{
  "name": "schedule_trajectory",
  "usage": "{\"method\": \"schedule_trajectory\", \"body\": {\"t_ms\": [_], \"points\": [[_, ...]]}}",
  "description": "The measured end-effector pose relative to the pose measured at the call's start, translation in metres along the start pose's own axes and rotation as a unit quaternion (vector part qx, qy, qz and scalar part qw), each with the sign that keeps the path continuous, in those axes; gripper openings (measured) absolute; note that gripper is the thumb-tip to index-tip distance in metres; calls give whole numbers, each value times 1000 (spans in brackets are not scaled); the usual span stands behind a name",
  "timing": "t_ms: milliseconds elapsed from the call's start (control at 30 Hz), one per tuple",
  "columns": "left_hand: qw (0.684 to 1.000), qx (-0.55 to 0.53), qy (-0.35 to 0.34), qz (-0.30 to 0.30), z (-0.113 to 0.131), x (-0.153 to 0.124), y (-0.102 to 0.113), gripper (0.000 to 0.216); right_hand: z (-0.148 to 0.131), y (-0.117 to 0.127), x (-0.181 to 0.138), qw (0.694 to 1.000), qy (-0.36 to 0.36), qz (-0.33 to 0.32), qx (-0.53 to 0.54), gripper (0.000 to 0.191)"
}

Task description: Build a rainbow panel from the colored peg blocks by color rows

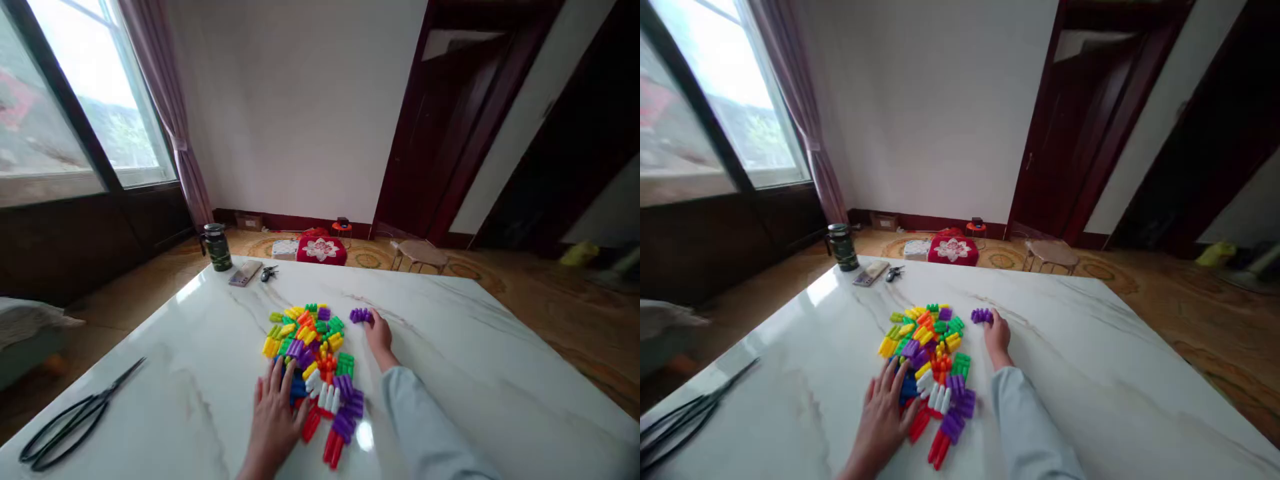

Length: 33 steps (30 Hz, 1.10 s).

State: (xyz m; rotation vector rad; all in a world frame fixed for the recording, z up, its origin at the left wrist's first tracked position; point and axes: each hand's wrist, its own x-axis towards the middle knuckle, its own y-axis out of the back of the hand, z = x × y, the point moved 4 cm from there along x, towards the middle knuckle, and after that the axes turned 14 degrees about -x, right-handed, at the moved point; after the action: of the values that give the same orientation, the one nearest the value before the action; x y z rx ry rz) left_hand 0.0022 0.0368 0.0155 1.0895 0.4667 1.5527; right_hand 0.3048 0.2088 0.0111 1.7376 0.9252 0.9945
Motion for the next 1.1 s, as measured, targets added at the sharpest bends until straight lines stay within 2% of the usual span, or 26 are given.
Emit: {"method": "schedule_trajectory", "body": {"t_ms": [500, 733, 900, 1033, 1100], "points": [[1000, -9, 9, 1, 1, 2, 1, 63, -10, 0, -18, 997, 36, 62, -23, 56], [1000, -5, 9, -2, 2, 3, 1, 63, -4, -2, -17, 991, 35, 107, 70, 56], [1000, -10, 12, -6, 3, 3, 3, 64, 4, -3, -23, 973, 24, 143, 180, 57], [1000, -19, 13, -8, 6, 3, 5, 67, 4, 8, -35, 953, -6, 187, 239, 51], [1000, -23, 15, -9, 7, 4, 6, 67, -7, 18, -43, 946, 6, 196, 257, 45]]}}
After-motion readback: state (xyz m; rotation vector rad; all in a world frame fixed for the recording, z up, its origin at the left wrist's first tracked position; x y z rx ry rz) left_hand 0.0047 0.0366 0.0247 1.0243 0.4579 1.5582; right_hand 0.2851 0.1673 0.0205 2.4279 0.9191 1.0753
